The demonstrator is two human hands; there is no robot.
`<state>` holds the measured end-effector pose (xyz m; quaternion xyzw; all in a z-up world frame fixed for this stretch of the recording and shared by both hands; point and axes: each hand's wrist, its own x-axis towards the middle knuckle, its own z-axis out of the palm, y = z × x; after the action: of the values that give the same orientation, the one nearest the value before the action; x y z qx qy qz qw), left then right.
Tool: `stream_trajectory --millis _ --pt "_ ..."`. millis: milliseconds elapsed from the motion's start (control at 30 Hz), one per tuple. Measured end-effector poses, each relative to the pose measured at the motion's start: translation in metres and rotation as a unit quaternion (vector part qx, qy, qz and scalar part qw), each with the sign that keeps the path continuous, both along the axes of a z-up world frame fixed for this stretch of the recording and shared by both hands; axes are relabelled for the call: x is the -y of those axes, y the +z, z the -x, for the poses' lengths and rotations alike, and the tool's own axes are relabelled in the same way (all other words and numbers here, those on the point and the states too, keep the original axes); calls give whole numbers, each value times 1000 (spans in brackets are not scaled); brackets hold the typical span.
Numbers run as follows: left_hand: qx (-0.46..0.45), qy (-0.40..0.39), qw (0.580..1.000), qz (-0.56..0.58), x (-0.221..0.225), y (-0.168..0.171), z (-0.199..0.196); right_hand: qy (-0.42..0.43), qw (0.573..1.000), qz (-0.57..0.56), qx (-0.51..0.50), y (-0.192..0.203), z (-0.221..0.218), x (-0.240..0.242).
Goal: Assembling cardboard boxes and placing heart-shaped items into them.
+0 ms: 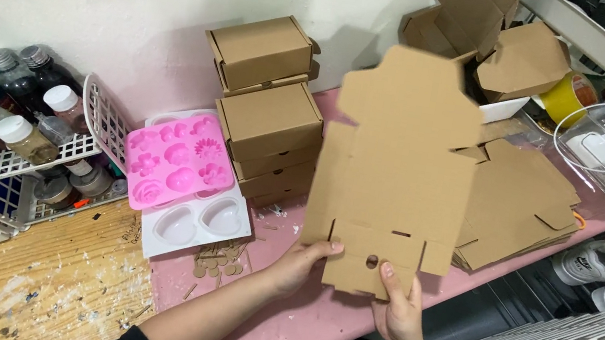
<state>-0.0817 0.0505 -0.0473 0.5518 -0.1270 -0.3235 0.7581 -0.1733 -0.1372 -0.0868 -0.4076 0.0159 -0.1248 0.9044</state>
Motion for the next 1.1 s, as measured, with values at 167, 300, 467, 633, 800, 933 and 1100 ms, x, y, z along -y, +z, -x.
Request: stream_trajectory --millis 167,300,467,633,800,933,1100 --pt "-8 35 999 -31 5 0 5 -12 1000 -2 0 10 5 -13" --pt "-15 82 996 19 6 25 15 -12 1000 22 0 5 7 -15" --pt "-38 125 991 31 8 28 13 -35 998 23 -39 3 9 -26" --pt "-99 148 983 37 7 29 14 -73 986 145 -29 -27 13 -20" --pt "-183 71 981 1 5 37 9 -73 965 251 -30 4 21 -23" --pt "-184 41 982 6 6 31 14 -122 934 335 26 27 31 -24" --pt "-196 -14 980 40 6 33 22 -106 788 597 102 25 46 -5"
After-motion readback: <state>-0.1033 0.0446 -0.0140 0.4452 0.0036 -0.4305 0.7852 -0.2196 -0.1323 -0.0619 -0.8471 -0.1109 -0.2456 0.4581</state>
